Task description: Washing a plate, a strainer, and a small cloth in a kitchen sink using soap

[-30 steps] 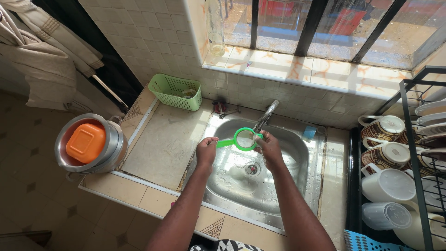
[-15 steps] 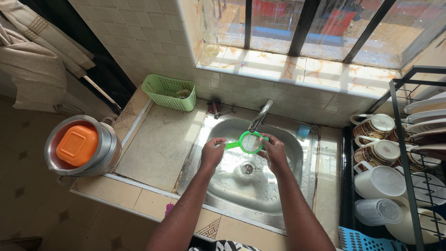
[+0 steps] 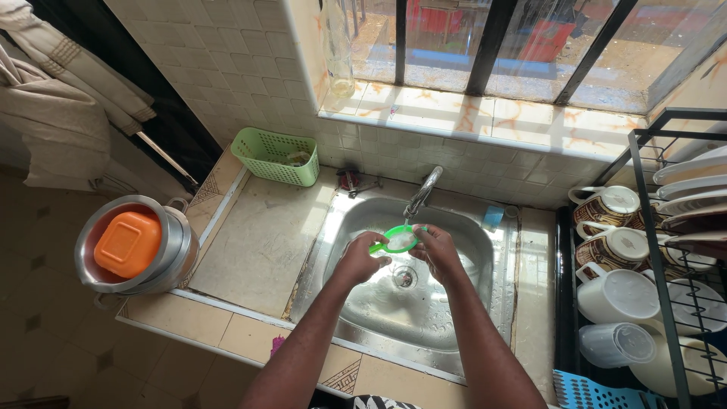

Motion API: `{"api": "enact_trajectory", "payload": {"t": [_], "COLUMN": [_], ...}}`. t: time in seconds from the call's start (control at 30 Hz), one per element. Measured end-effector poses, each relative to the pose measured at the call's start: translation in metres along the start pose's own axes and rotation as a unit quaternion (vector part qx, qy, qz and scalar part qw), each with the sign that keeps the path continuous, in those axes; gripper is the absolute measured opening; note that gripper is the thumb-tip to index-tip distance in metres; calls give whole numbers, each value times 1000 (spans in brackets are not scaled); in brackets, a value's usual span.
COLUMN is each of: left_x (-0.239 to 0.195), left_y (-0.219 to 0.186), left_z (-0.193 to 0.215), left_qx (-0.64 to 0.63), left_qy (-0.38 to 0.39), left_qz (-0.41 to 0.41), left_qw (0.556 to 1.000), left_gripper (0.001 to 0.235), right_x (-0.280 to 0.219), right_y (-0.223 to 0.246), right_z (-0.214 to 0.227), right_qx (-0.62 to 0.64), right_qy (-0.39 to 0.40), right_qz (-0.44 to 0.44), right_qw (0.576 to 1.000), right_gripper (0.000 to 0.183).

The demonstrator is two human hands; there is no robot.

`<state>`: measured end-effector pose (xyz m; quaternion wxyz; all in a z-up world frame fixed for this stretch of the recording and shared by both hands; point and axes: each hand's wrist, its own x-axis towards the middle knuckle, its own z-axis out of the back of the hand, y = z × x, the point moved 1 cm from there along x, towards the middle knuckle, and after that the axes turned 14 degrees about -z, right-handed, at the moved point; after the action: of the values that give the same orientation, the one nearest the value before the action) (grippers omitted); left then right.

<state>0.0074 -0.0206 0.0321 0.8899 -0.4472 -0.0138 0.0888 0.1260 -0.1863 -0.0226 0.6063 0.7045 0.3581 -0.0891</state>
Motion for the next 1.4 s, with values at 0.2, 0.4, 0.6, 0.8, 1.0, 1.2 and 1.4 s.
{"api": "enact_trajectory", "payload": {"t": [0.2, 0.4, 0.6, 0.8, 1.0, 1.2, 1.4], "left_x": [-7, -4, -8, -19, -25, -34, -37], "left_y": [0, 0, -11, -40, -40, -35, -36], "left_z": [9, 2, -9, -22, -48, -55, -54], "left_qx": [-22, -43, -92, -78, -90, -98, -69], "left_qy": [15, 28, 63, 135, 154, 168, 190], "left_qz": [47, 46, 17, -4, 19, 40, 34], "left_qw": [999, 998, 994, 988, 984, 980, 979], "left_gripper": [30, 27, 31, 32, 36, 38, 42], "right_x": [-4, -30, -59, -104, -176, -309, -431], "right_y": [3, 17, 31, 59, 94, 140, 166], "right_z": [-2, 3, 27, 45, 56, 68, 114], "right_qx": [2, -24, -110, -304, -413, -399, -390], "right_qy": [6, 4, -38, -106, -169, -282, -440], "right_qz": [-2, -7, 8, 99, 263, 473, 488], "right_qw": [1000, 1000, 993, 942, 855, 733, 646], "right_gripper": [34, 35, 41, 22, 19, 15, 18]}}
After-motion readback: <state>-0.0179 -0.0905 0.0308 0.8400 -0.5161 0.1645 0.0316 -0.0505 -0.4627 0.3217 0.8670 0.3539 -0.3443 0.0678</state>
